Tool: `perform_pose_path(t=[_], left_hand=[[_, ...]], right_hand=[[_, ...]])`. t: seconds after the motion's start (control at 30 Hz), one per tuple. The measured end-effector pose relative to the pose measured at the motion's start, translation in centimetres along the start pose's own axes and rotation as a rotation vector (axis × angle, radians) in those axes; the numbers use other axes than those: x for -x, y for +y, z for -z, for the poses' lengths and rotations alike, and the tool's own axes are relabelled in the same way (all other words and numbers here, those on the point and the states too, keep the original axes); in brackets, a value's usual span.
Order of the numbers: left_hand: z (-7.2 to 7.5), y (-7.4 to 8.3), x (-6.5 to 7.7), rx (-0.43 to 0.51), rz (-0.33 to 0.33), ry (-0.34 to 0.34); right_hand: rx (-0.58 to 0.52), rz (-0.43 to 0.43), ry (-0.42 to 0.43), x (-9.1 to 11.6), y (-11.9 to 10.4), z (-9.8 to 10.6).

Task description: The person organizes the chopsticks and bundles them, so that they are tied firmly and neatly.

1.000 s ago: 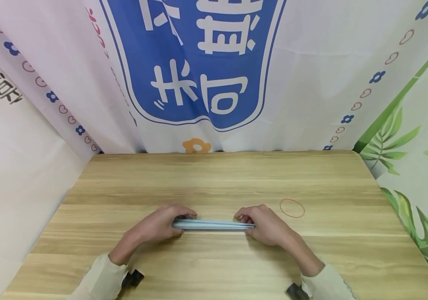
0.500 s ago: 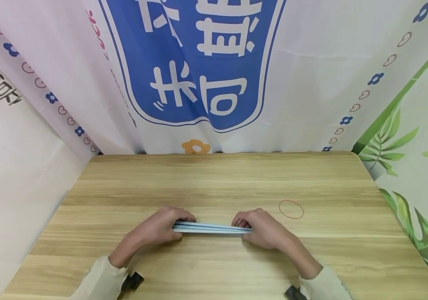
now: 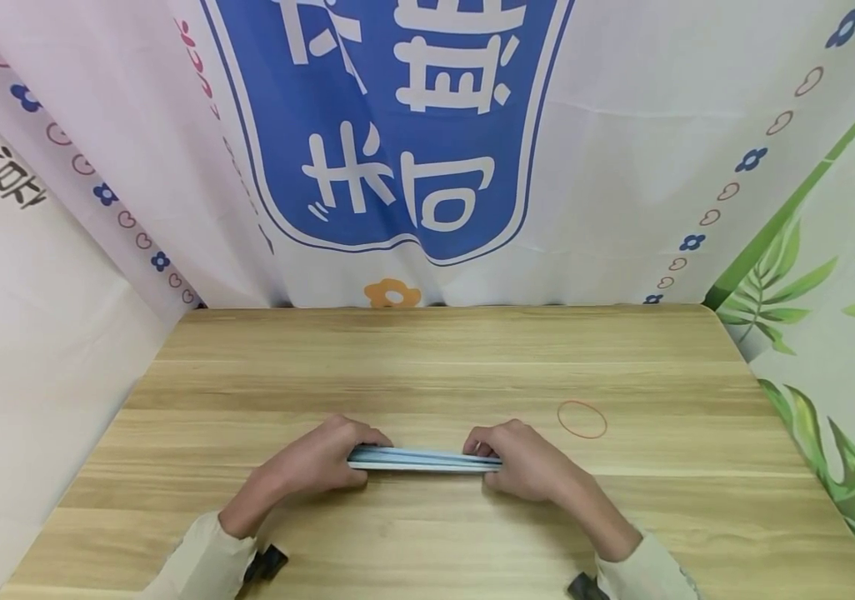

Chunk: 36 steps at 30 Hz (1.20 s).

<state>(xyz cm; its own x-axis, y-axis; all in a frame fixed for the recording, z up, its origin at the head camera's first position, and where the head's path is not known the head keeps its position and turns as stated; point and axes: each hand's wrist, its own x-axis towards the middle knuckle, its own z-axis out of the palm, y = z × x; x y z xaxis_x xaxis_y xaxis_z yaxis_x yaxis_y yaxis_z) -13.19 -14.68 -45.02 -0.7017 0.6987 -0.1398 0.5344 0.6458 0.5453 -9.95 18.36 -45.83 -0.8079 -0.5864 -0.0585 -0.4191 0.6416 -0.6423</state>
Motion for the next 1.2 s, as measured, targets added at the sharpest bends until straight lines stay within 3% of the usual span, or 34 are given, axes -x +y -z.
perform_pose_path(t=[0.2,0.57,0.8,0.97,1.2], left_hand=[[-0.2,0.0,0.0,0.000,0.021,0.016],[-0.3,0.5,0.1,-0.038,0.035,0.182],[-0.3,1.1,0.1,-0.115,0.109,0.354],[-0.3,1.3,0.1,-0.079,0.138,0.470],[-0.2,1.5,0.1,-0.076,0.137,0.508]], right_hand=[[0.020,-0.020,0.015,0.1,-0.3,0.0],[0.023,-0.002,-0.006,0.0,-0.5,-0.2],[0.087,-0.007,0.113,0.2,-0.8,0.0],[0.084,-0.025,0.191,0.2,-1.1,0.2],[0.091,-0.035,0.248,0.2,-1.2,0.3]])
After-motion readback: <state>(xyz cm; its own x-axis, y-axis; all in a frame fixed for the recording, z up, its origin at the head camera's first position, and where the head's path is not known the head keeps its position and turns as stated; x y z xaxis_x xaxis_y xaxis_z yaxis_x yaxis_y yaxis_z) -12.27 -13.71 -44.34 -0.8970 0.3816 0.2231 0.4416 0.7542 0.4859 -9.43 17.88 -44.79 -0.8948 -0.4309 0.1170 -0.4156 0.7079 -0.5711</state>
